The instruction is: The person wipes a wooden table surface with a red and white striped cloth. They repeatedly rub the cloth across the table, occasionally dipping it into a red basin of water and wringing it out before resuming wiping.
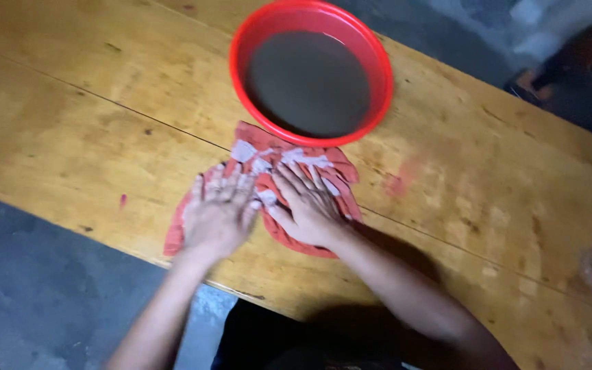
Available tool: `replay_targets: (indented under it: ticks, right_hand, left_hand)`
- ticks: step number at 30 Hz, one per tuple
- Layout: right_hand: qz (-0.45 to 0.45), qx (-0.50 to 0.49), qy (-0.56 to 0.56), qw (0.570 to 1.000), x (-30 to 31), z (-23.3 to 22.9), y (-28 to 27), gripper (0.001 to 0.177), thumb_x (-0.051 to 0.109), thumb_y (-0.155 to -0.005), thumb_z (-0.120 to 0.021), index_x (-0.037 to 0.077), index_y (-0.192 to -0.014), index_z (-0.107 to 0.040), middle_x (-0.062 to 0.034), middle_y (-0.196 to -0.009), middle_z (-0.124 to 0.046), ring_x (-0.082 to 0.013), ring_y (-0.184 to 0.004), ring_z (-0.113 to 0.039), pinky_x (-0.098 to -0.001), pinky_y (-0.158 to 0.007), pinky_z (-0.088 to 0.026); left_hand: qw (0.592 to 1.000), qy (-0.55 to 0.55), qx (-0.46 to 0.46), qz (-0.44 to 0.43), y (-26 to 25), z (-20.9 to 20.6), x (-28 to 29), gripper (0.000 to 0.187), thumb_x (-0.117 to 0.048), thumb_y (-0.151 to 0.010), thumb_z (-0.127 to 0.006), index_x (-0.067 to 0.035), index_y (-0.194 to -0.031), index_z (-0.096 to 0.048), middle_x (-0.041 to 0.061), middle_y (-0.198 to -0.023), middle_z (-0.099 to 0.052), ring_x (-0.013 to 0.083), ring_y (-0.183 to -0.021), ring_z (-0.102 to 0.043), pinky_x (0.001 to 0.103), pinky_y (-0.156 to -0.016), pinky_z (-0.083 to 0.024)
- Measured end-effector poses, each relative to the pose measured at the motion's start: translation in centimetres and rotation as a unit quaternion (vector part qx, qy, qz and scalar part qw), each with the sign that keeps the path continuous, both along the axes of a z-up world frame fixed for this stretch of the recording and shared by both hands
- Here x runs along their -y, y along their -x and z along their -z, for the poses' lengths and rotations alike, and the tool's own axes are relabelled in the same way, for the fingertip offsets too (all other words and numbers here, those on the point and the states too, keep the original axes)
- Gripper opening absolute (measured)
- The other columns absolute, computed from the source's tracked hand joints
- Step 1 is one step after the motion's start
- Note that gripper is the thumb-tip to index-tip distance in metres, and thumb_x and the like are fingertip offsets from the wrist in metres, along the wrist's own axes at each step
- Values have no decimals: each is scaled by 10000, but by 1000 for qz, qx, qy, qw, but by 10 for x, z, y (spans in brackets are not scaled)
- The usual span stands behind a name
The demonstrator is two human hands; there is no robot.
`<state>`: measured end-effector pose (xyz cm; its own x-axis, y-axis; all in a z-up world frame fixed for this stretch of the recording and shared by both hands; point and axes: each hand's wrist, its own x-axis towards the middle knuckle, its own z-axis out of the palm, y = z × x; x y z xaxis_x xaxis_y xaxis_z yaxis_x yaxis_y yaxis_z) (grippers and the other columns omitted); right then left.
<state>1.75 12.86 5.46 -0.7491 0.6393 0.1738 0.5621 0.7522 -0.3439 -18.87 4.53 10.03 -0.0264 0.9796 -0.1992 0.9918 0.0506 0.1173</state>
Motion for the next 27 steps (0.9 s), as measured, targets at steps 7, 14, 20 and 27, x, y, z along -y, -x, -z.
replay_targets:
  ticks: [7,14,20,27]
  right_hand:
    - [-104,-484,640,588,69,-70,-3,840,679,-1029,-109,159,-1663,69,-228,-1707,99,-431,-1548,83,-589,-1225,48]
    - [-89,-123,274,950,49,-106,-52,551,165,-854,-696,22,-1372,-579,-155,-1514,-558,-287,-1336,-606,-382,-1044,-512]
    - [-70,-103,165,978,33,-67,-49,541,188,-851,-709,12,-1349,-594,-208,-1536,-510,-354,-1426,-503,-425,-1120,-440]
    - [-108,-25,3,994,43,-48,-4,767,480,-884,-666,-14,-1443,-489,-231,-1568,-445,-431,-1472,-394,-535,-1223,-251]
  left_hand:
    - [983,-113,141,-41,-85,7,56,1207,-517,-698,-835,-79,-1635,-213,392,-1610,-205,591,-1502,-109,706,-1187,-55]
    - [974,-218,15,-57,-29,19,100,755,-589,-840,-545,-370,-1555,-442,231,-1644,-281,554,-1481,-225,724,-1150,-195]
    - [974,-155,-47,-157,106,36,75,712,-640,-986,-228,-352,-1638,-239,194,-1711,-94,477,-1548,-11,681,-1196,-21]
    - [946,-72,38,-314,184,1,4,876,-680,-855,-410,-282,-1628,-307,153,-1720,-35,546,-1507,77,758,-1136,56]
